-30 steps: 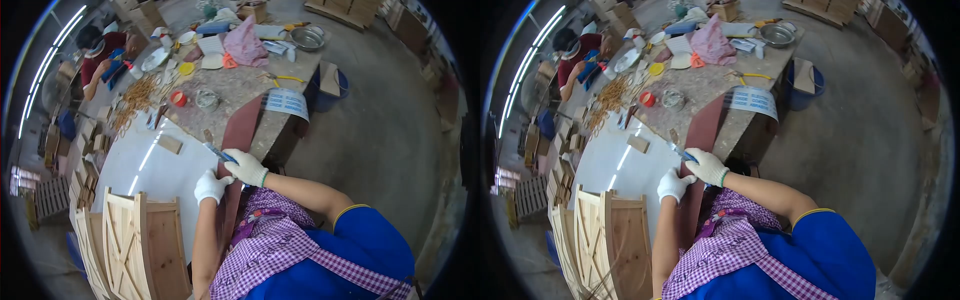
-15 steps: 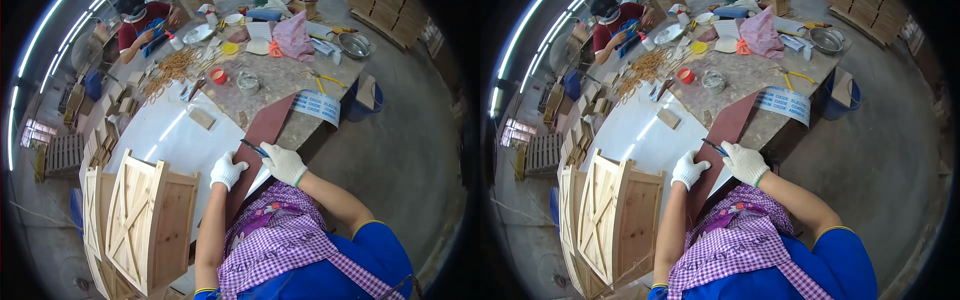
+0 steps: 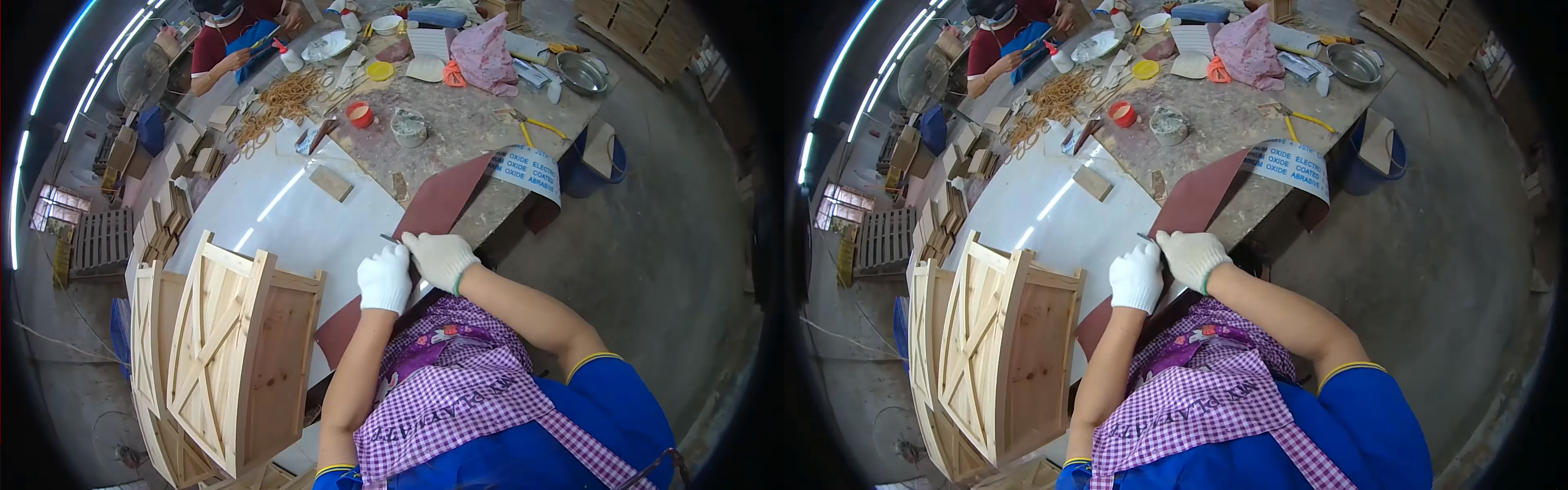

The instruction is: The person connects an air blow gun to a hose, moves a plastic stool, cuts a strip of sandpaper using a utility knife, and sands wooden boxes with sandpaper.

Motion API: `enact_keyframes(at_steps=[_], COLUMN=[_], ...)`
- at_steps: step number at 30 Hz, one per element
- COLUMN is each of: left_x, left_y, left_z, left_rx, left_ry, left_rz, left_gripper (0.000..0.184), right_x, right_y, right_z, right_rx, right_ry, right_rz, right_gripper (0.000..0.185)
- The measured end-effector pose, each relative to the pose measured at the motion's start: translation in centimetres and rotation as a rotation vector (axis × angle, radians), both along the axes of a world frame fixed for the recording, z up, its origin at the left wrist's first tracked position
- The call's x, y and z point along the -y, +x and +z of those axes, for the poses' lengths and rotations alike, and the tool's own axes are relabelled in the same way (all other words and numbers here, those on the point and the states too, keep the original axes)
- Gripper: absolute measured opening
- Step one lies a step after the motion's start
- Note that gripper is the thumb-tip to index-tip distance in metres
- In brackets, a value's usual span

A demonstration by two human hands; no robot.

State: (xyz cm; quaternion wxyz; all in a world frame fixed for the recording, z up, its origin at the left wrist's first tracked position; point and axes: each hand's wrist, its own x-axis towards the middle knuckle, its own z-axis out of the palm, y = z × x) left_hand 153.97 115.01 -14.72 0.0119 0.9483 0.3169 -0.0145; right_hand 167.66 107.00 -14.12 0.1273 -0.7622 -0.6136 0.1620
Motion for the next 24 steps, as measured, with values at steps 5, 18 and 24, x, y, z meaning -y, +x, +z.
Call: enact_keyframes(at_steps=[5, 18, 24], left_x=[-1.4, -1.3, -1.7], left_y=[-3.7, 8.6, 10.1], left_z=[2.4, 0.1, 0.2], left_rx=[0.044, 0.126, 0.031], left_ry=[-0.214, -0.115, -0.160], left_rz=[0.304, -0.004, 0.007], left_gripper=[0.031, 0.057, 0.050], right_x=[0.8, 3.3, 4.6], right_y=[3.2, 1.8, 2.6], right_z=[-0.4, -3.5, -4.0], right_rx=[-0.617, -1.381, -1.443], right_ry=[0.397, 0.563, 0.583], right_rz=[-0.212, -0.770, -0.695], right_gripper=[0.039, 0.030, 0.036])
